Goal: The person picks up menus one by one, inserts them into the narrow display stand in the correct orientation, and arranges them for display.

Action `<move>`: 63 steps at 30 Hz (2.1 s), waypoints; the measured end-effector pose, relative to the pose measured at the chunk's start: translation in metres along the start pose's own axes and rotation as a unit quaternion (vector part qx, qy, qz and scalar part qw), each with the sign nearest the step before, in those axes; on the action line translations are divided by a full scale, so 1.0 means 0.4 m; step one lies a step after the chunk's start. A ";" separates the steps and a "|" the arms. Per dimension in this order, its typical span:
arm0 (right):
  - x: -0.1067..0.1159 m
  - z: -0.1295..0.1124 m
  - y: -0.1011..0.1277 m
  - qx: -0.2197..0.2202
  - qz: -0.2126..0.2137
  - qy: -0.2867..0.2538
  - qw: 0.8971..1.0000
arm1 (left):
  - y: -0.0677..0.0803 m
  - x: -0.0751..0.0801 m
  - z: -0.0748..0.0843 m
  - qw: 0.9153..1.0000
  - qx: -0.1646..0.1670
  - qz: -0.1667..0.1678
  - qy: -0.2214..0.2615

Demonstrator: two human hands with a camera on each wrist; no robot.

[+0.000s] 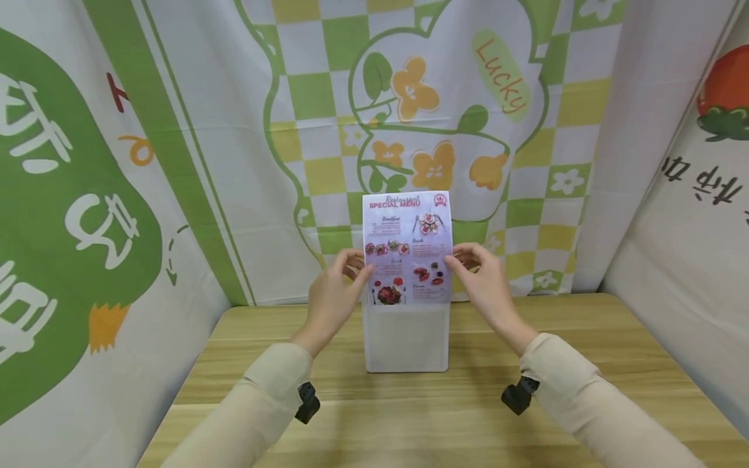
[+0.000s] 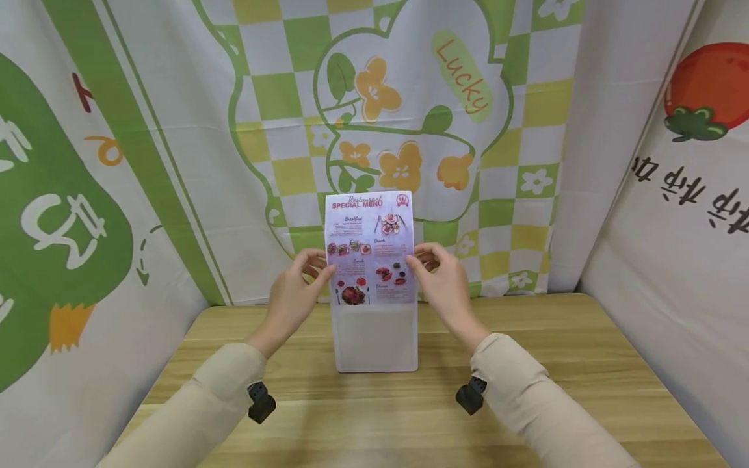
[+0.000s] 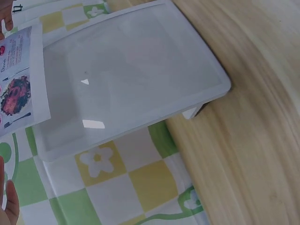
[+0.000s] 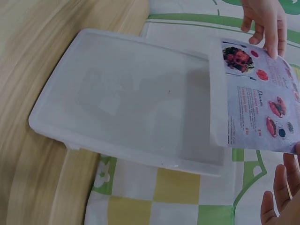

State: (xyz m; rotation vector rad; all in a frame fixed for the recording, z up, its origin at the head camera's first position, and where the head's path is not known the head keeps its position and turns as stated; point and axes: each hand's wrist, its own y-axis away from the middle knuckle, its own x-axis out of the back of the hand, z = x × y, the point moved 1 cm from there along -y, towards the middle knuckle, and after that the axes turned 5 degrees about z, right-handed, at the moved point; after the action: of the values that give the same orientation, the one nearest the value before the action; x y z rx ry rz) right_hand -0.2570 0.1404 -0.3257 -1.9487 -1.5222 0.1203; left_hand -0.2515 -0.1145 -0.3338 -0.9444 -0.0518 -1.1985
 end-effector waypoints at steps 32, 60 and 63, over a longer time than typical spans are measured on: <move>-0.028 -0.024 -0.145 0.019 0.043 0.014 0.999 | -0.142 -0.010 0.010 0.999 -0.014 0.042 -0.016; -0.044 -0.019 -0.160 0.017 0.028 0.039 0.999 | -0.149 -0.018 -0.017 0.999 -0.011 0.034 -0.026; -0.046 -0.014 -0.158 0.018 0.027 0.042 0.999 | -0.145 -0.021 -0.020 0.999 -0.008 0.034 -0.025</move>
State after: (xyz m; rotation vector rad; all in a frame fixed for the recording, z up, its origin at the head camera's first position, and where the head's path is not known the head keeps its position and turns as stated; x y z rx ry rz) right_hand -0.3129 0.1284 -0.2929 -1.9427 -1.4036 0.0886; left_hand -0.3052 -0.1159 -0.3087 -0.9828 -0.0502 -1.1131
